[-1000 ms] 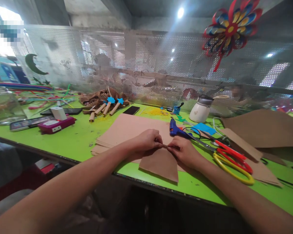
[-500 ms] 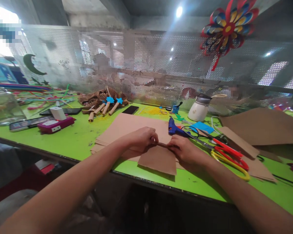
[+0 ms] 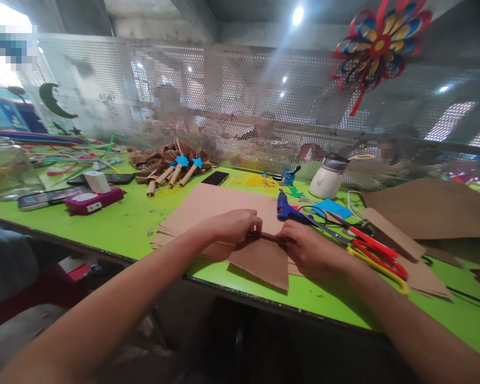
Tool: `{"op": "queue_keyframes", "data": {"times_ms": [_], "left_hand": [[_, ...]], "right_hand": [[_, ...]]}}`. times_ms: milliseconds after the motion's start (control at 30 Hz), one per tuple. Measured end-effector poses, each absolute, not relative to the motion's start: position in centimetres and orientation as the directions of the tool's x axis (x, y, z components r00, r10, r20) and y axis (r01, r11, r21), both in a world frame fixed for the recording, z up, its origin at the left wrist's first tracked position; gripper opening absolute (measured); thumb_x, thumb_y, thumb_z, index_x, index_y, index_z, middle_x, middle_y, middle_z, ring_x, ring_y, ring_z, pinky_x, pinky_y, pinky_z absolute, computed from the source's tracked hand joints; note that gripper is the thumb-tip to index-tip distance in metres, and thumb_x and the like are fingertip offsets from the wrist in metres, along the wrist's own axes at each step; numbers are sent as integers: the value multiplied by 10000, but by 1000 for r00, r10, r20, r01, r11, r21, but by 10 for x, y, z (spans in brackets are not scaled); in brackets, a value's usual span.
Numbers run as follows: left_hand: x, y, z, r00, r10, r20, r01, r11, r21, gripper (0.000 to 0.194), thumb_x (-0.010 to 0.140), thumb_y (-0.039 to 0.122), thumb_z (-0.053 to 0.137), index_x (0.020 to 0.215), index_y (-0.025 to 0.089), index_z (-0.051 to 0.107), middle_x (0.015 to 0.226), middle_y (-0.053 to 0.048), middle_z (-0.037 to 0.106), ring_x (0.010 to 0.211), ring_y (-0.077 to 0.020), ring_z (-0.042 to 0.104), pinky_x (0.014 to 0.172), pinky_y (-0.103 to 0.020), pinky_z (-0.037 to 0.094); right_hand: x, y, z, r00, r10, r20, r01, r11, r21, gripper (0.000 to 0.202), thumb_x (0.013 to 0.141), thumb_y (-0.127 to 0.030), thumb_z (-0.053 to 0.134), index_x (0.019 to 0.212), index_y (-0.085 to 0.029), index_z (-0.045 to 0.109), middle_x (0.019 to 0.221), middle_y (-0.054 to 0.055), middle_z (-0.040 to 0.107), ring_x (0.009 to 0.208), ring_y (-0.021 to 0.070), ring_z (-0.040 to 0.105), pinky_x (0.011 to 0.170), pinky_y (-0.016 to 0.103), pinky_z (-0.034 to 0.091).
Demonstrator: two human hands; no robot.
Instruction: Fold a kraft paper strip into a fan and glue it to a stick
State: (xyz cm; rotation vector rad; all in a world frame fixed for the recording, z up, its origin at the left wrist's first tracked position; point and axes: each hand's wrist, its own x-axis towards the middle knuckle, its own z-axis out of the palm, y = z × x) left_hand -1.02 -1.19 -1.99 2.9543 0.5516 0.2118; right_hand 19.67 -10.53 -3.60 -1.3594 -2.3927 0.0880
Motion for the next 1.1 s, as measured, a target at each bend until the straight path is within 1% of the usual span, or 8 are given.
{"op": "queue_keyframes", "data": {"times_ms": [100,200,333,467,567,700,867,1100], "left_hand": [[-9,-13,-19,916,387,102,375,-919,119,218,666,82,537,835,181,631,832,-36,562,699,-136,507,587,-224,349],[-7,-14,-17,910,402,104,398,-916,59,210,673,101,530,834,191,632,816,-34,576,692,-141,509,568,-229,329],[-3,-16,-16,910,400,109,404,-915,-13,127,758,189,504,792,175,626,781,-41,593,648,-136,503,547,-236,309],[4,-17,-24,917,353,184,376,-921,-103,240,834,341,469,756,161,606,752,-54,596,644,-150,518,550,-252,314],[8,-17,-32,904,347,248,392,-906,-159,277,846,375,456,747,157,597,745,-59,591,663,-159,533,569,-260,332],[5,-18,-32,898,359,255,404,-903,-149,224,841,315,458,750,158,589,753,-53,581,664,-156,527,570,-257,338],[-3,-16,-24,922,351,163,370,-923,-107,142,804,224,471,767,163,594,756,-42,560,634,-140,488,552,-252,317],[-9,-14,-20,933,333,134,333,-943,23,89,734,147,481,742,169,568,779,-31,535,635,-128,455,559,-241,316]], "right_hand": [[195,-106,-35,-442,843,307,823,517,-234,221,815,-126,458,810,-189,669,826,55,590,774,165,515,682,281,382],[193,-105,-37,-425,847,319,839,501,-213,195,836,-208,484,838,-186,678,846,64,589,794,173,521,705,289,385],[188,-100,-44,-364,862,353,890,433,-142,189,841,-294,515,807,-175,657,833,69,581,790,180,520,690,291,383],[184,-93,-50,-325,878,351,930,364,-51,235,856,-329,497,750,-161,622,791,79,577,774,187,523,686,295,375],[183,-92,-49,-334,876,348,934,356,-1,233,863,-313,485,738,-156,603,787,80,579,781,189,521,696,295,365],[184,-98,-43,-377,859,345,908,416,-44,199,870,-211,454,747,-161,602,810,64,577,776,167,508,683,274,356],[190,-105,-35,-476,811,340,831,541,-130,179,808,-93,474,843,-183,625,901,51,581,803,155,500,686,259,358],[195,-107,-38,-479,809,341,824,548,-142,194,790,-88,489,864,-195,633,878,45,570,788,158,488,684,267,370]]}}
